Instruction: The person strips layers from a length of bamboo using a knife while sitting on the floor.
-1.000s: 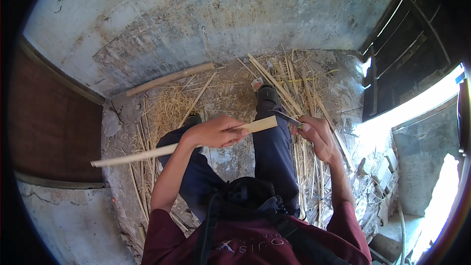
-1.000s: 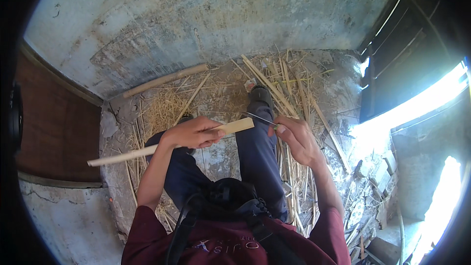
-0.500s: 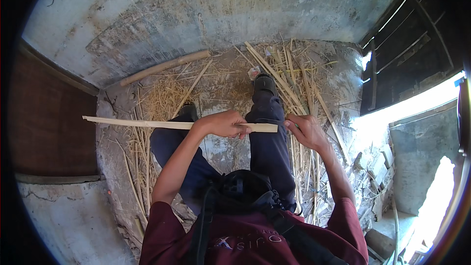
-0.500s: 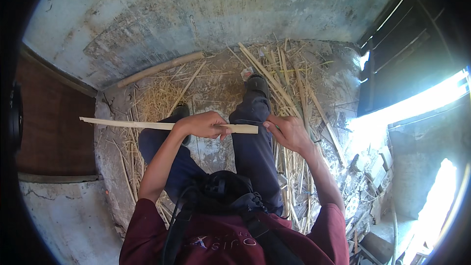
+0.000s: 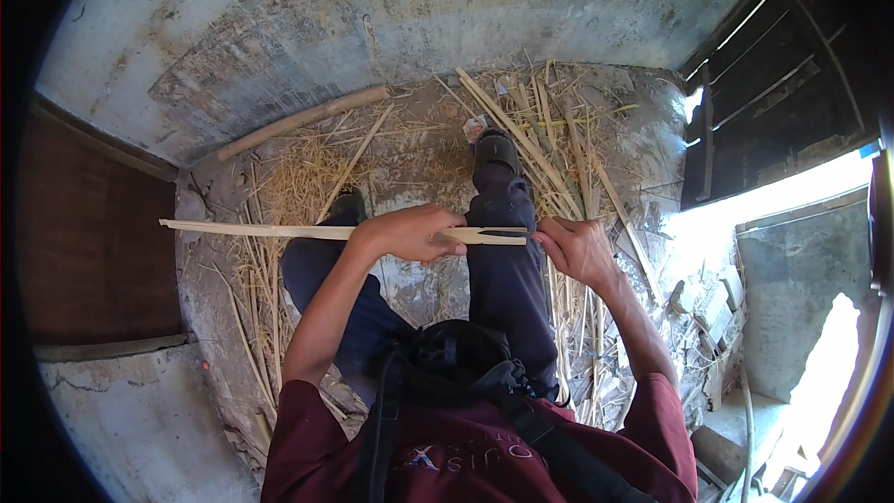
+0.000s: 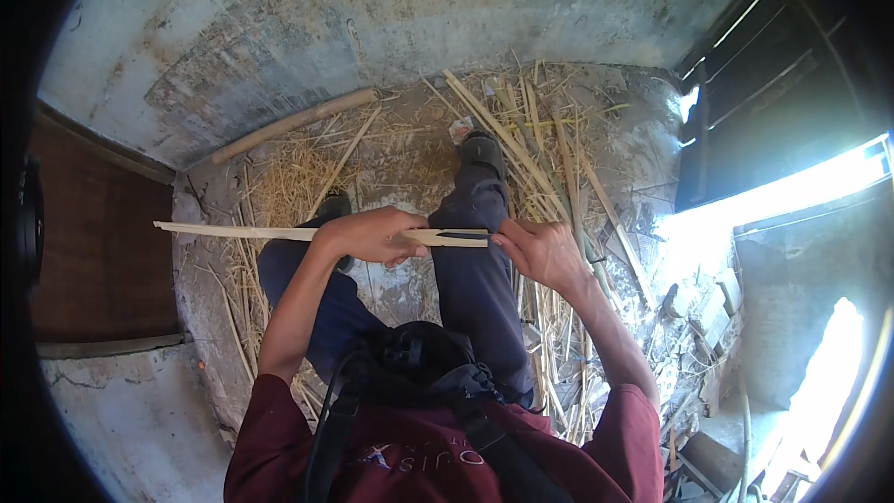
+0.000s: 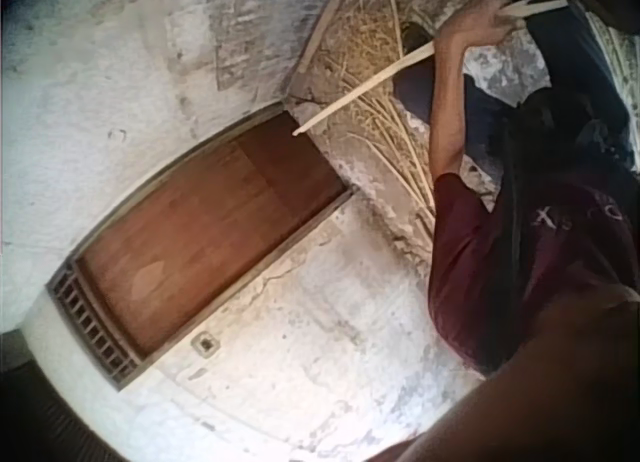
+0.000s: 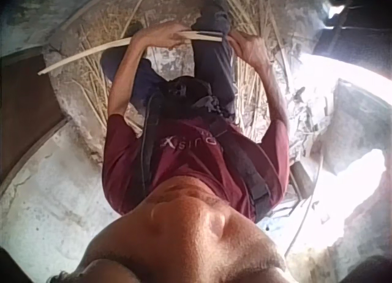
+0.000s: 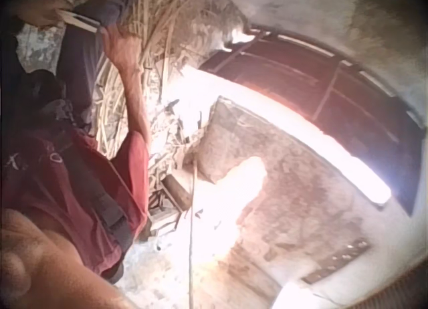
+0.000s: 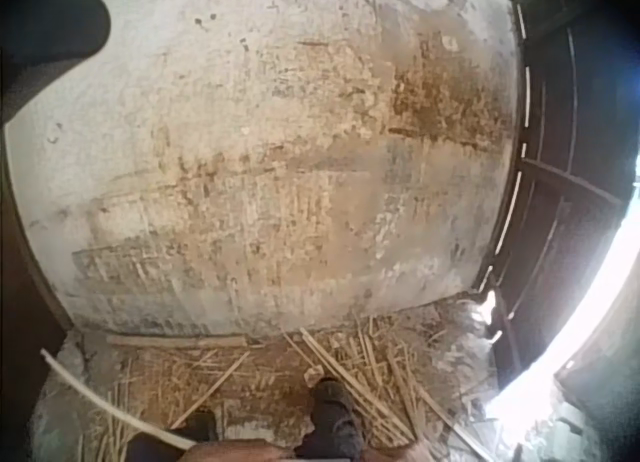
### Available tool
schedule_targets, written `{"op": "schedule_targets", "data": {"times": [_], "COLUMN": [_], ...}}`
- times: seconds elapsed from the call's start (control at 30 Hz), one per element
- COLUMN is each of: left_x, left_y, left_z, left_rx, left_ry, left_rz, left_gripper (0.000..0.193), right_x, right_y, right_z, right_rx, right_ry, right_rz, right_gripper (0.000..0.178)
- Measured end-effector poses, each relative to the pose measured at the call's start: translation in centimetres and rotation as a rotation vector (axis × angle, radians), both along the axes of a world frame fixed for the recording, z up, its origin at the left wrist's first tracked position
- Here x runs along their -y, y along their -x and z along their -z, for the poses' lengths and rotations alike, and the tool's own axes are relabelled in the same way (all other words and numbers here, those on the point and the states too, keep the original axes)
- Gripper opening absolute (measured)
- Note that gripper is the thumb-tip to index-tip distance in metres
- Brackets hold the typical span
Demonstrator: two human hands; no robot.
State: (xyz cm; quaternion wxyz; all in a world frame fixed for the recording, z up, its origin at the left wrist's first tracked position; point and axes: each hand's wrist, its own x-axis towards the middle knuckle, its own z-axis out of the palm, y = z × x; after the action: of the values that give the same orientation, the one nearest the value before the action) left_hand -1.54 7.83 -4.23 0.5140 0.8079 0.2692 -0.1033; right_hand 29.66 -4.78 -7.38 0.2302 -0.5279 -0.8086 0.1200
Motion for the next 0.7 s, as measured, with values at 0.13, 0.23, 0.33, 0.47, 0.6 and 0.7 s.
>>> {"op": "schedule_targets", "data": {"times": [0.13, 0.23, 0.33, 0.47, 0.6, 0.7], "left_x": [0.0, 0.5, 1.4, 1.6, 1.5, 1.7], "left_y": [0.6, 1.3, 1.5, 1.7, 1.9, 1.9], "left_z": [-0.5, 0.8, 0.5, 0.4, 0.2, 0.5], "left_rx": [-0.032, 0.112, 0.133, 0.108, 0.104, 0.143], "left_ry": [0.072, -0.103, -0.243, -0.241, -0.235, -0.251], "left_rz": [-0.100, -0.039, -0.046, -0.073, -0.093, -0.079], "left_gripper": [0.032, 0.030, 0.027, 0.026, 0.029, 0.032], "right_x": [0.0, -0.1, -0.5, -1.6, -2.8, -2.4], "right_y": [0.3, 0.4, 0.2, -0.1, -0.4, -0.6], "right_z": [-0.9, -1.1, -1.0, -0.9, -1.2, 0.0], "right_rx": [0.034, 0.026, -0.011, -0.099, -0.235, -0.361], "right_ry": [0.031, 0.076, 0.148, 0.238, 0.484, 0.581], "right_rz": [-0.022, -0.035, -0.071, -0.161, -0.218, -0.123], "right_gripper": [0.030, 0.031, 0.032, 0.035, 0.040, 0.043]}}
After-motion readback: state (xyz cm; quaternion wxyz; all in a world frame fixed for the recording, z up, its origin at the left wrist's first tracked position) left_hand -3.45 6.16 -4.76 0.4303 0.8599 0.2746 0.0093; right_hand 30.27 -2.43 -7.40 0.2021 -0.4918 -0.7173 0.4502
